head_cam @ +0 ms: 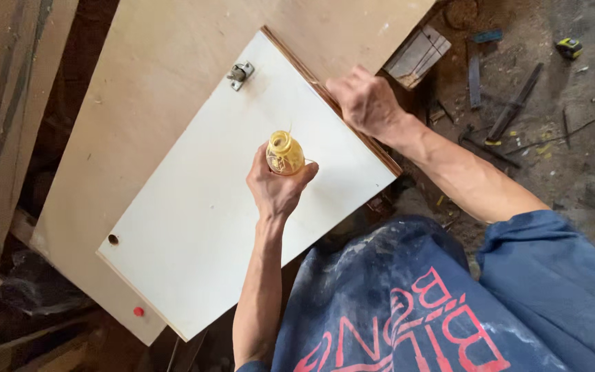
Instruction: The person applies a yellow liquid from a bottle onto the edges of a white rectangular board using a red cloth. They repeatedly pour the liquid onto the cloth and rub it along the board's edges, occasionally repositioning the board to access different sides.
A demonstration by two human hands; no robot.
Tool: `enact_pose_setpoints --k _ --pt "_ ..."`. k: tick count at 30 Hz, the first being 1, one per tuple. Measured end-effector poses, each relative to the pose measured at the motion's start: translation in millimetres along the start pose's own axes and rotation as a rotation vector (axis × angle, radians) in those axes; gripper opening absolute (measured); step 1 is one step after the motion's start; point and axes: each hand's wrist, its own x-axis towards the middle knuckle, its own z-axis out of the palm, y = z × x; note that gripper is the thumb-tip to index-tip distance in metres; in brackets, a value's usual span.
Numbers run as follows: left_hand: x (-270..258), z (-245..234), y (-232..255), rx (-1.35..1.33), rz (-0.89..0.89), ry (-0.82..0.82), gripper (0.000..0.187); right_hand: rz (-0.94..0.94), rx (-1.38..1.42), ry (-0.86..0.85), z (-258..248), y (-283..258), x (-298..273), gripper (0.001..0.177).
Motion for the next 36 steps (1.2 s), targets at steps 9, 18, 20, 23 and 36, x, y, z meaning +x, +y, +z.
enact_pose_setpoints --k 9,18,20,23,36 --pt "-22 34 14 0.088 0.043 -0.066 0.077 0.098 0.035 -0.054 -36 -20 -66 0.022" --pt "-37 46 46 0.148 0.305 -0.358 0.073 0.097 0.113 -0.015 -44 25 -52 0.016" --pt "-45 49 44 0.134 0.311 -0.386 0.073 0.027 0.119 -0.175 -42 16 -73 0.016" --pt "-54 52 43 0.156 0.3 -0.355 0.072 0.016 0.165 -0.122 -61 0 -116 0.028" --pt "-140 121 24 0.283 0.194 -0.266 0.073 0.085 0.094 0.042 -138 -27 -216 0.018"
